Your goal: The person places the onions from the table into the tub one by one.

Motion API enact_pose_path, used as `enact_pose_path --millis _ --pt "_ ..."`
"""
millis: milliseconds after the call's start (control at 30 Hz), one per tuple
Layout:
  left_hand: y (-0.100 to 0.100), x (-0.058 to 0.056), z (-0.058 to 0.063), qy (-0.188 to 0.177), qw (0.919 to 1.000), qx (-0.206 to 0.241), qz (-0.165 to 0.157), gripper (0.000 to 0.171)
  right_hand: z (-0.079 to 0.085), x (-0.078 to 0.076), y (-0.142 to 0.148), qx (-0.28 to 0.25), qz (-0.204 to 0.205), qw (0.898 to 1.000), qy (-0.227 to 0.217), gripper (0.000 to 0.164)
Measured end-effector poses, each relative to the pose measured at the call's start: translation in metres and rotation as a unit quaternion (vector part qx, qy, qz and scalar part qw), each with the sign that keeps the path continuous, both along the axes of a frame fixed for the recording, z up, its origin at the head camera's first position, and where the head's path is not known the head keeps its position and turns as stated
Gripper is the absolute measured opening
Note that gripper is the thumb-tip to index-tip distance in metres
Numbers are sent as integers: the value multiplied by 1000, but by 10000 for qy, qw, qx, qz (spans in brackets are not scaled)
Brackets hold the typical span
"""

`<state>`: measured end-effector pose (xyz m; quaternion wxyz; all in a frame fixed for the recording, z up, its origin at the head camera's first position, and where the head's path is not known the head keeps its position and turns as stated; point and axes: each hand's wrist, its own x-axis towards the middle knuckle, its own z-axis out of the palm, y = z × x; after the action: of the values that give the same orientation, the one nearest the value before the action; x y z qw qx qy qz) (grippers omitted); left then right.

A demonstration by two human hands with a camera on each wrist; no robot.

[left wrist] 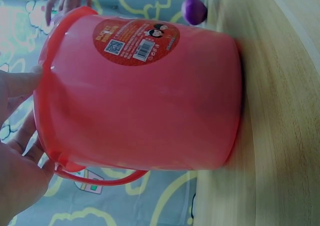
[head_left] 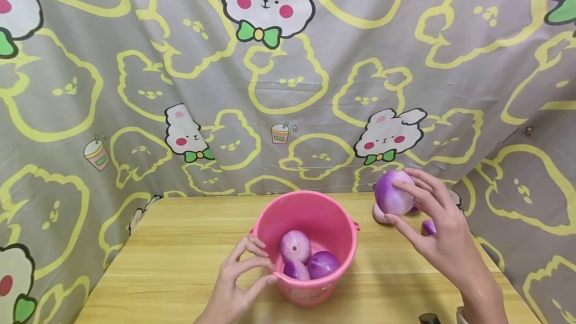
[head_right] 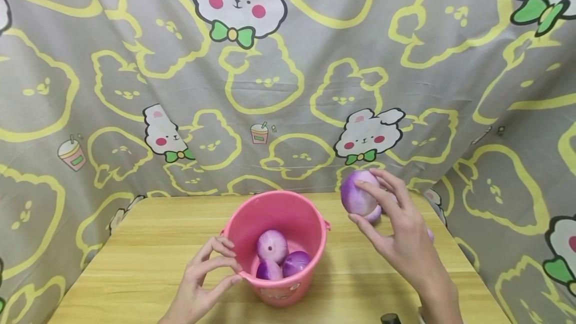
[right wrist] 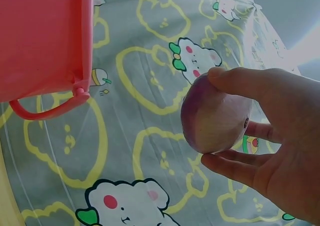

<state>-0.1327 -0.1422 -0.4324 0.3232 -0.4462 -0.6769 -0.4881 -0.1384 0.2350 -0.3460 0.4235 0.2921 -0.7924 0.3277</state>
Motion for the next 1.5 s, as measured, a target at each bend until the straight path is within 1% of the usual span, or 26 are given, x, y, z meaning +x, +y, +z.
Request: enact_pose_path --millis 167,267,400,567,733,1033,1500 --pt "0 0 0 16 10000 8 -16 19 0 1 -2 23 -76 10000 2 62" --pt "1 0 0 27 10000 18 -40 18 0 1 -4 9 -171 9998 84 61" --pt "1 0 0 28 10000 21 -59 16 -1 1 -7 -41 -172 9998 113 61" --pt "0 0 -1 10 10000 14 -59 17 -1 1 -13 -139 49 9998 103 59" --pt "0 0 -2 5 10000 8 -62 17 1 1 -20 -303 309 9989 181 59" --pt "0 -1 -4 2 10000 24 -29 19 11 10 -34 -271 222 9993 113 61" --pt "1 0 0 70 10000 43 -4 16 10 9 -42 -220 486 9983 239 58"
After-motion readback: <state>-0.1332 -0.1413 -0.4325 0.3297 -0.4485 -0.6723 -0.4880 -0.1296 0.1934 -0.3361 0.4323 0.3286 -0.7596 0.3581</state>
